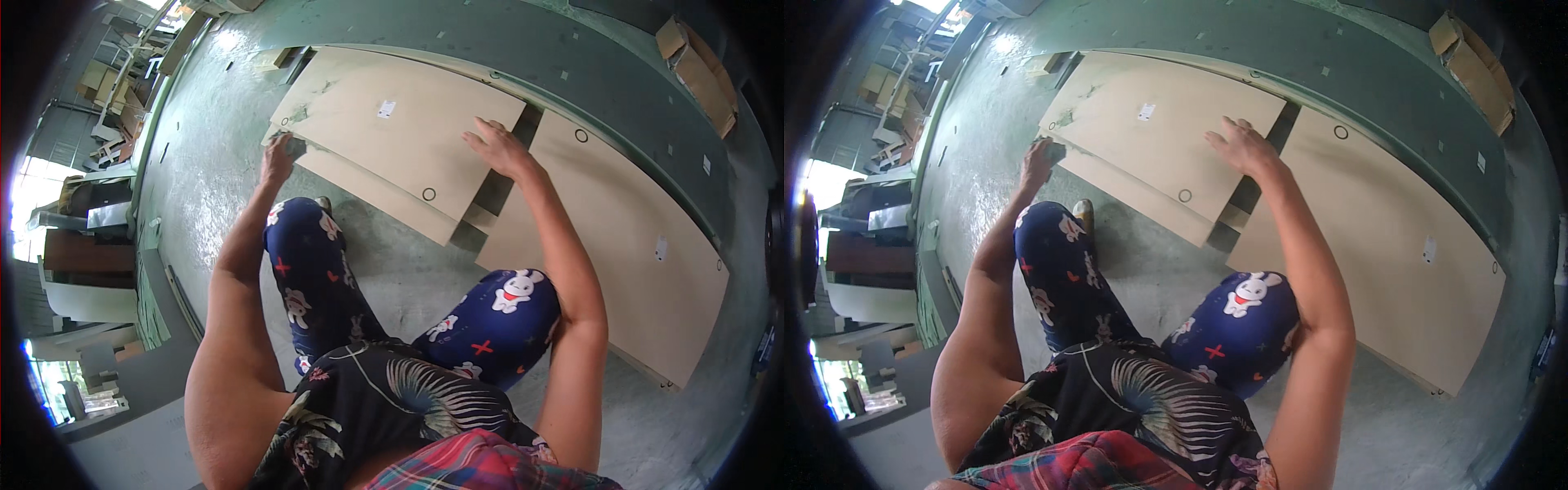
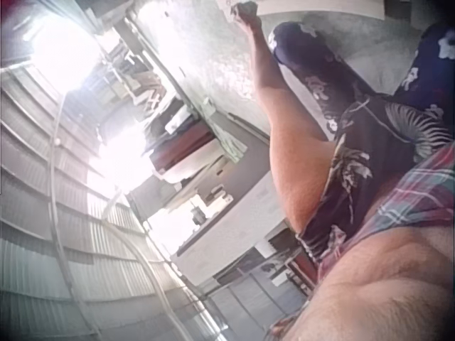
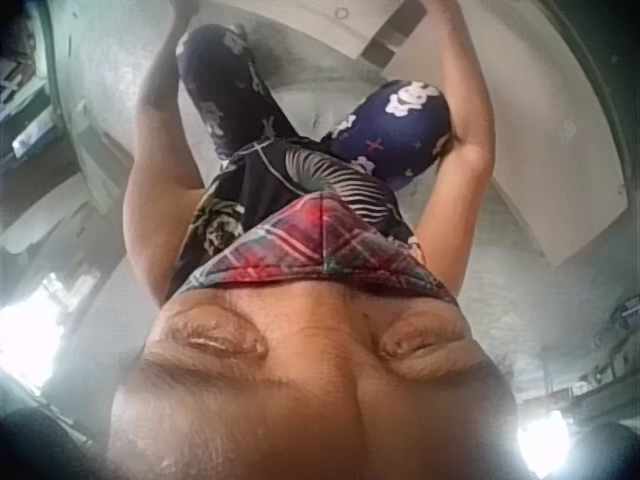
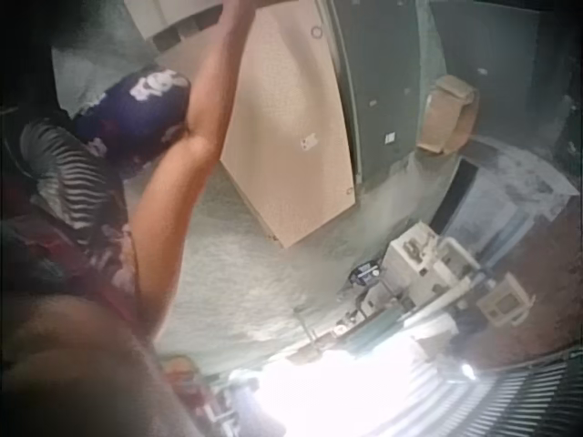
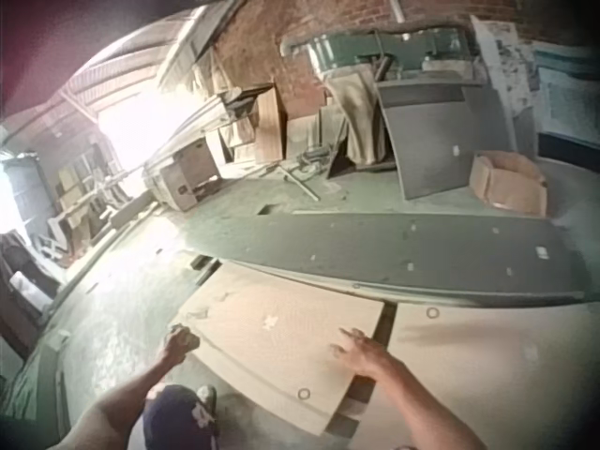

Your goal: The recorder uses a cloth to wipe down flat wooden furniture components in a factory setting.

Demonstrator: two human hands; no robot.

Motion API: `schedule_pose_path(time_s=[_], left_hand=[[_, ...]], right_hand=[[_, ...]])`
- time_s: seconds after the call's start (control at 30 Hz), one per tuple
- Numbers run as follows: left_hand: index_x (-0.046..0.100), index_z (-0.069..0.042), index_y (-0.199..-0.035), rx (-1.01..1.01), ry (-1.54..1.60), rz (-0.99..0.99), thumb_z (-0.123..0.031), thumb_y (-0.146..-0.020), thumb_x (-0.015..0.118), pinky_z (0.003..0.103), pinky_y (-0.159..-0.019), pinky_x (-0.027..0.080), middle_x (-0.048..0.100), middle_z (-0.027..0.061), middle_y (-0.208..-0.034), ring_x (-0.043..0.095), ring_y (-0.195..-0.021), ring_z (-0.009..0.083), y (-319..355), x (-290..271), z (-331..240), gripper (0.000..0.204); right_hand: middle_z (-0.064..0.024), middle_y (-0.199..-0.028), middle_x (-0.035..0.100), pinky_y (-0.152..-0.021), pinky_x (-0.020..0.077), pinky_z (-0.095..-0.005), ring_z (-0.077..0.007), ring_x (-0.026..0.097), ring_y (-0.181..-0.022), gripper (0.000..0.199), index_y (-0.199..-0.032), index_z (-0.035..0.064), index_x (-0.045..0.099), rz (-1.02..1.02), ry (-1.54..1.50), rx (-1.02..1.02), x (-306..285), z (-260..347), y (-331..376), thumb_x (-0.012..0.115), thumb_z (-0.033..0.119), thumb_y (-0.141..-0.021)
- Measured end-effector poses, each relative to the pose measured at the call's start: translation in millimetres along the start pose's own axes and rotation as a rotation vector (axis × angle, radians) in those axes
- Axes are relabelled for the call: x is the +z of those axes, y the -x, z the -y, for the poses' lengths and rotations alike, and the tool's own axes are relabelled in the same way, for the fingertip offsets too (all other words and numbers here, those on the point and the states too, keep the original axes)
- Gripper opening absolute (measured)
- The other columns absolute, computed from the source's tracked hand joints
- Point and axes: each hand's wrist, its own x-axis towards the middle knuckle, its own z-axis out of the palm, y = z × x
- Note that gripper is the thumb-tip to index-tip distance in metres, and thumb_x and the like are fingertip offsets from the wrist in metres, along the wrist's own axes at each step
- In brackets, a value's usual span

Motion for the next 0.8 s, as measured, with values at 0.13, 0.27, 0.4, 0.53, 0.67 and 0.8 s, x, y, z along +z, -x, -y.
schedule_pose_path(time_s=[0.13,0.27,0.4,0.53,0.67,0.8], left_hand=[[0.055,-0.011,-0.118,0.100,0.092,0.052,-0.003,-0.076,0.059,0.042,-0.091,0.044,0.058,0.0160,-0.113,0.053,-0.109,0.0350,-14,41,4,0.042],[0.053,-0.010,-0.115,0.262,0.214,0.038,-0.001,-0.078,0.054,0.045,-0.087,0.045,0.058,0.0159,-0.114,0.053,-0.104,0.0373,-37,91,-4,0.038],[0.058,-0.012,-0.114,0.437,0.357,0.035,-0.006,-0.080,0.055,0.039,-0.088,0.048,0.054,0.0114,-0.122,0.053,-0.107,0.0330,-62,128,-7,0.035],[0.057,-0.013,-0.118,0.644,0.478,0.172,-0.005,-0.079,0.056,0.040,-0.092,0.046,0.048,0.0127,-0.129,0.048,-0.114,0.0324,-73,163,-49,0.039],[0.052,-0.016,-0.123,0.684,0.437,0.269,-0.006,-0.077,0.058,0.042,-0.096,0.044,0.044,0.0129,-0.133,0.044,-0.120,0.0331,-74,191,-31,0.048],[0.054,-0.018,-0.123,0.676,0.467,0.185,-0.009,-0.074,0.061,0.040,-0.101,0.041,0.046,0.0108,-0.133,0.045,-0.121,0.0320,-87,221,19,0.051]], right_hand=[[-0.0240,-0.137,0.040,-0.106,0.0329,-0.0388,-0.0338,0.037,-0.129,0.069,-0.136,0.0006,0.038,-0.065,-0.018,0.057,-10,3,10,0.044,0.052,-0.089],[-0.0221,-0.134,0.045,-0.105,0.0329,-0.0371,-0.0329,0.041,-0.127,0.062,-0.132,0.0001,0.043,-0.103,-0.018,0.195,-15,-3,17,0.045,0.046,-0.092],[-0.0198,-0.130,0.050,-0.101,0.0369,-0.0329,-0.0274,0.049,-0.122,0.051,-0.132,0.0008,0.045,-0.133,-0.193,0.286,-15,21,23,0.047,0.035,-0.094],[-0.0176,-0.124,0.056,-0.097,0.0398,-0.0316,-0.0239,0.054,-0.115,0.046,-0.129,-0.0001,0.049,-0.226,-0.186,0.389,3,-3,49,0.046,0.031,-0.096],[-0.0167,-0.118,0.059,-0.089,0.0451,-0.0330,-0.0231,0.061,-0.102,0.050,-0.127,0.0002,0.051,-0.252,-0.202,0.625,19,7,39,0.044,0.038,-0.096],[-0.0160,-0.114,0.060,-0.081,0.0478,-0.0346,-0.0223,0.062,-0.095,0.055,-0.128,0.0011,0.050,-0.244,-0.296,0.824,30,9,41,0.044,0.044,-0.095]])
